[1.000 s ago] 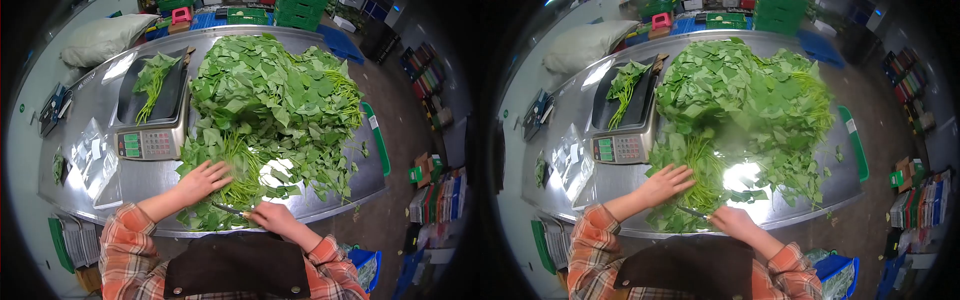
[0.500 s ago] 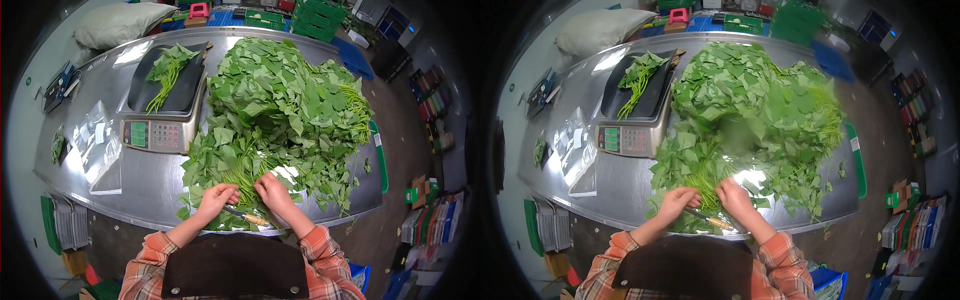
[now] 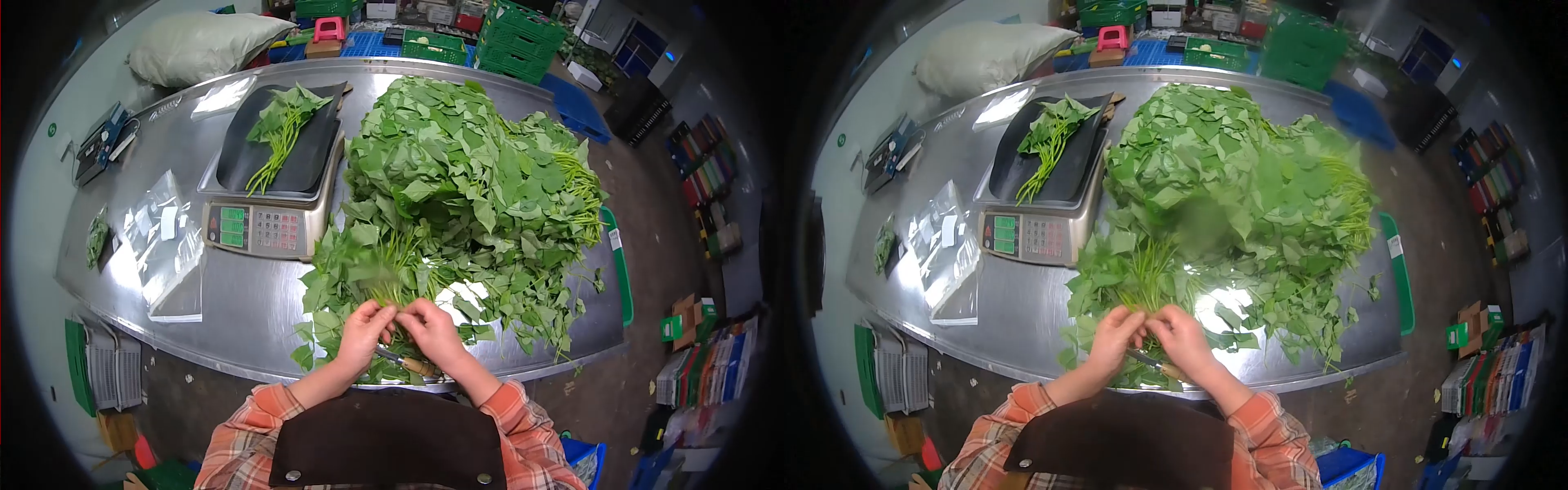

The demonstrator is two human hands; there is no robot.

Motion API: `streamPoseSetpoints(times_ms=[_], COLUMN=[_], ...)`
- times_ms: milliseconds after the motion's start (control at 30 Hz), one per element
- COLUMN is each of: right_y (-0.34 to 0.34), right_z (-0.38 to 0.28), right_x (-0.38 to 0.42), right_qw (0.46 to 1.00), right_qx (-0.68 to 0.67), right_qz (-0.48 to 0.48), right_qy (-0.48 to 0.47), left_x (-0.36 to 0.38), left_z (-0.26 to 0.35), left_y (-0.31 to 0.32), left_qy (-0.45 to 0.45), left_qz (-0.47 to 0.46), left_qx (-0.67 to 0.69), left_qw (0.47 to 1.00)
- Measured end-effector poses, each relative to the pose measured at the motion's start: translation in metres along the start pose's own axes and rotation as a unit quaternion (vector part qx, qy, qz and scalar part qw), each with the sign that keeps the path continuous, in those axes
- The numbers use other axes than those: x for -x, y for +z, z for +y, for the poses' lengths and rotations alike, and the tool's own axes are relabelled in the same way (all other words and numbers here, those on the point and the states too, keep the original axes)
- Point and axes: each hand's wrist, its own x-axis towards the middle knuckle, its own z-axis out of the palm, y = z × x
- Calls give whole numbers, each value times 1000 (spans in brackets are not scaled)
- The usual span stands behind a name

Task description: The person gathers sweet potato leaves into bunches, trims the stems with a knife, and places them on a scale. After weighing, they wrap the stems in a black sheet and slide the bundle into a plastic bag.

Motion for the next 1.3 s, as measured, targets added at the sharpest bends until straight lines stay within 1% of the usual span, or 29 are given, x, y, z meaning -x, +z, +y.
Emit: streamPoseSetpoints(times_ms=[33, 67, 100, 133, 200, 267, 300, 367, 400, 433, 467, 533, 567, 600, 667, 700, 767, 833, 900, 933, 967, 1000, 1067, 1100, 1133, 1200, 1233, 1267, 1300], right_y=[1, 0, -5, -18, -45, -55, -55, -49, -46, -36, -32, -24, -23, -2, 11, 17, 24, 27, 26, 21, 12, 1, -29, -51, -68, -84, -88, -80, -62], right_z=[7, 10, 4, 7, 2, 0, 13, 44, 44, 42, 37, 19, 1, -4, -7, -7, -1, 14, 11, 18, 30, 38, 28, 44, 59, 44, 38, 41, 47], right_x=[3, 7, 10, 16, 29, 32, 32, 32, 30, 29, 28, 20, 15, 12, -2, -4, -10, -7, 0, 3, 6, 8, 13, 19, 26, 21, 18, 17, 16], right_qw=[990, 959, 933, 898, 884, 852, 841, 880, 890, 943, 967, 948, 977, 981, 963, 947, 898, 892, 871, 870, 865, 855, 858, 843, 817, 799, 788, 913, 981], right_qx=[-128, -254, -340, -428, -462, -518, -531, -428, -371, -230, -141, -287, -138, -112, 60, 4, -104, -199, -302, -345, -386, -426, -396, -471, -541, -574, -588, -375, -139], right_qz=[22, 42, 74, 72, 48, 55, 56, -27, -70, -47, -18, 31, -27, -24, -195, -230, -298, -237, -151, -101, -50, 2, -68, -20, 27, 106, 146, 116, 80], right_qy=[60, 119, 90, 79, 49, 53, 90, 203, 257, 237, 210, 135, 161, 157, 177, 222, 308, 330, 356, 337, 317, 295, 320, 259, 198, 142, 110, 112, 108], left_x=[-1, -3, -6, -11, -20, -13, -6, 4, 6, 8, 9, 11, 14, 16, 18, 17, 19, 17, 15, 14, 6, 7, 6, 7, 9, 15, 21, 26, 32], left_z=[2, 4, 5, 7, 14, 35, 42, 48, 48, 47, 47, 46, 47, 45, 40, 36, 30, 23, 21, 20, 11, 16, 32, 32, 27, 12, 9, 4, -2], left_y=[3, 4, -2, -16, -45, -48, -46, -38, -36, -37, -42, -52, -51, -48, -39, -40, -33, -34, -41, -46, -59, -65, -77, -84, -88, -93, -81, -67, -53], left_qy=[9, 16, 16, 31, 66, 47, 34, 16, 8, 34, 48, 73, 61, 58, 49, 47, 54, 66, 48, 39, 85, 81, 73, 26, -11, -85, -111, -133, -157], left_qz=[26, 53, 77, 98, 141, 55, 10, -37, -59, -57, -44, -14, -13, -22, -42, -73, -64, -34, 30, 62, 107, 141, 206, 182, 127, 15, -24, -22, -20], left_qx=[36, 72, 108, 118, 136, 40, -8, -25, -33, -5, 7, 32, 22, -14, -88, -114, -81, -37, 61, 110, 153, 181, 233, 252, 281, 336, 373, 355, 336], left_qw=[999, 996, 991, 988, 978, 997, 999, 999, 998, 998, 998, 997, 998, 998, 994, 990, 993, 997, 997, 991, 979, 970, 948, 950, 951, 938, 921, 925, 929])
